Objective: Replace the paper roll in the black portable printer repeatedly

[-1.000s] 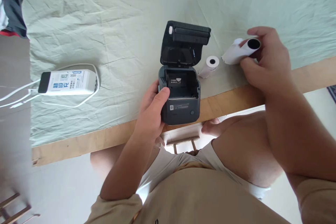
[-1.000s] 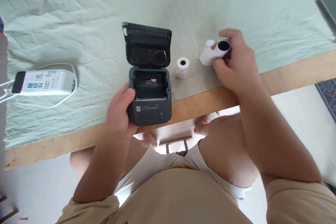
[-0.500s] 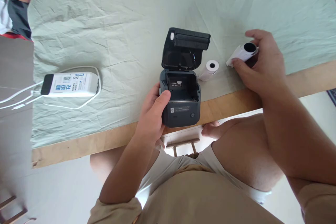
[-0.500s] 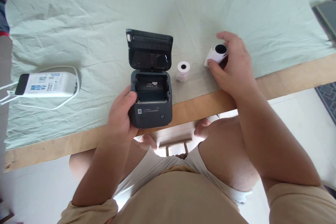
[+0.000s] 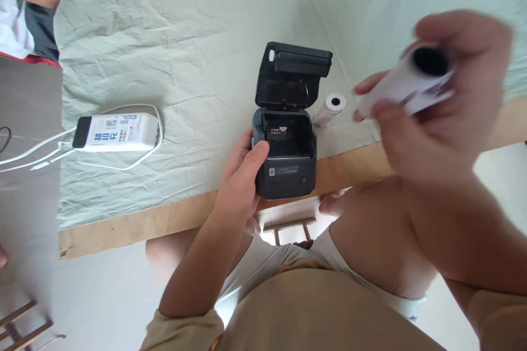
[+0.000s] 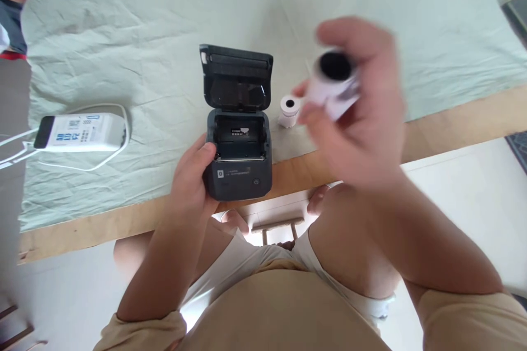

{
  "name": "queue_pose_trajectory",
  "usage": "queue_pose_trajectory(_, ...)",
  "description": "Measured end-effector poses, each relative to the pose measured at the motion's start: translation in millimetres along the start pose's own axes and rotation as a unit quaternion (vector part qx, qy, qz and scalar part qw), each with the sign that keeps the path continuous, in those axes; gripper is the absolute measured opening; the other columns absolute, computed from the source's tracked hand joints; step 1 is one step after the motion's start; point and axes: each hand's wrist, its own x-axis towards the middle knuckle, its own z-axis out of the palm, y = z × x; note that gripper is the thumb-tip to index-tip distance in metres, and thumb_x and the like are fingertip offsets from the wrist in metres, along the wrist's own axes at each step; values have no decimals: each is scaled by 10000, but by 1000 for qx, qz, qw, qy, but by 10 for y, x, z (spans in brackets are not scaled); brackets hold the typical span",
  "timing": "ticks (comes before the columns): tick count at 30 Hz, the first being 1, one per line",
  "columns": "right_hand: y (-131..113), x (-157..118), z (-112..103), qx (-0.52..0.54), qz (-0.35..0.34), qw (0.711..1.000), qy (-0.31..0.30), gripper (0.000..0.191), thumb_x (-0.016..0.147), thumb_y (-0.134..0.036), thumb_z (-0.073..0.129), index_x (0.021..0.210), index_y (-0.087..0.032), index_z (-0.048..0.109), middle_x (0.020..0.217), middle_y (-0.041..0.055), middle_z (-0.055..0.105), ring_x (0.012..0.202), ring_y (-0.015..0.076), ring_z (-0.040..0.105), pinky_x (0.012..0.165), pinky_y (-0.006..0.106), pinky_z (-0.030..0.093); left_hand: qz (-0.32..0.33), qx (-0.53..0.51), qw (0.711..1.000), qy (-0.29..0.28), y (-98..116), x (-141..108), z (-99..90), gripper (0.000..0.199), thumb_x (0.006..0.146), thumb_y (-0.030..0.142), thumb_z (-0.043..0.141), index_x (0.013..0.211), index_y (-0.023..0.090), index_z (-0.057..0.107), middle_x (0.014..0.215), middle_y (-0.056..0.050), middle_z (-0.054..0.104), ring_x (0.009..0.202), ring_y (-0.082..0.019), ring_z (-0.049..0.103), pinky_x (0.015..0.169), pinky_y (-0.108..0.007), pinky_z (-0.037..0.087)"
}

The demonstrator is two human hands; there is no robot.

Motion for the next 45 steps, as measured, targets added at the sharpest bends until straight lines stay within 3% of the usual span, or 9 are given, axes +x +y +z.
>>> queue_pose_trajectory(4, -394, -98, 272, 28, -108, 990, -85, 538, 950, -148, 692, 1435, -353, 578, 1303, 47, 731, 1091, 241, 794, 844, 398, 673, 15, 8, 1000, -8, 33, -18, 21, 377, 863, 480, 891, 1084, 208, 751, 894, -26, 801, 774, -203, 778, 620, -272, 606)
queue_pose_trajectory(11, -270, -22, 446, -65, -163, 980, -93, 244, 944, -54, 619, 1025, -282, 649, 1069, -22, 861, 916, 204, 834, 768, 360, 607, -23, -1, 1000, -16, 63, -59, 19, 386, 849, 445, 882, 1138, 240, 727, 943, -36, 800, 961, -286, 809, 636, -315, 637)
queue_pose_trajectory(19, -408, -98, 385, -49, -207, 974, -75, 254, 926, -32, 627, 934, -283, 587, 886, -47, 809, 823, 180, 763, 732, 375, 524, 14, -26, 999, -30, -2, -23, -20, 394, 854, 532, 886, 1050, 222, 743, 898, -33, 777, 866, -239, 777, 703, -307, 635)
queue_pose_trajectory(22, -384, -163, 379, -24, -246, 963, -107, 93, 1003, -239, 698, 967, -270, 619, 947, -16, 814, 831, 176, 723, 756, 405, 502, 16, -27, 998, -55, -17, -30, -56, 490, 839, 519, 916, 1188, 231, 728, 1035, -46, 809, 968, -250, 798, 740, -299, 651)
queue_pose_trajectory(24, -332, -175, 364, -3, -270, 951, -150, 184, 1054, -433, 668, 1015, -254, 658, 996, 18, 811, 877, 185, 724, 796, 422, 503, 15, -21, 998, -63, -19, -42, -74, 664, 805, 388, 960, 1381, 274, 650, 1238, -56, 811, 1150, -278, 797, 871, -320, 672)
queue_pose_trajectory(27, -280, -168, 341, 23, -263, 948, -178, 166, 1077, -417, 623, 1046, -261, 671, 1026, 19, 816, 906, 190, 742, 825, 414, 519, 17, -7, 998, -62, -12, -51, -71, 861, 772, 237, 950, 1524, 315, 537, 1398, -72, 775, 1275, -320, 773, 978, -367, 667)
queue_pose_trajectory(31, -297, -182, 362, -16, -222, 965, -137, 61, 1025, -271, 678, 1005, -309, 635, 981, -23, 829, 901, 200, 768, 816, 406, 519, 15, 21, 999, -48, 18, -53, -35, 878, 734, 240, 964, 1508, 298, 553, 1301, -74, 799, 1214, -342, 792, 970, -396, 669)
queue_pose_trajectory(39, -323, -171, 343, 18, -192, 975, -112, 182, 978, -120, 724, 984, -288, 655, 876, -42, 799, 827, 180, 755, 770, 374, 536, 33, -3, 998, -45, -38, -25, -59, 667, 837, 378, 917, 1431, 285, 629, 1314, -67, 797, 1199, -302, 786, 962, -360, 655)
queue_pose_trajectory(45, -366, -208, 321, 25, -253, 957, -138, 88, 1060, -306, 695, 998, -280, 638, 836, -32, 801, 901, 196, 791, 795, 395, 548, 17, -3, 999, -50, -28, -24, -73, 716, 831, 304, 916, 1475, 293, 605, 1251, -51, 812, 1161, -291, 795, 904, -344, 666)
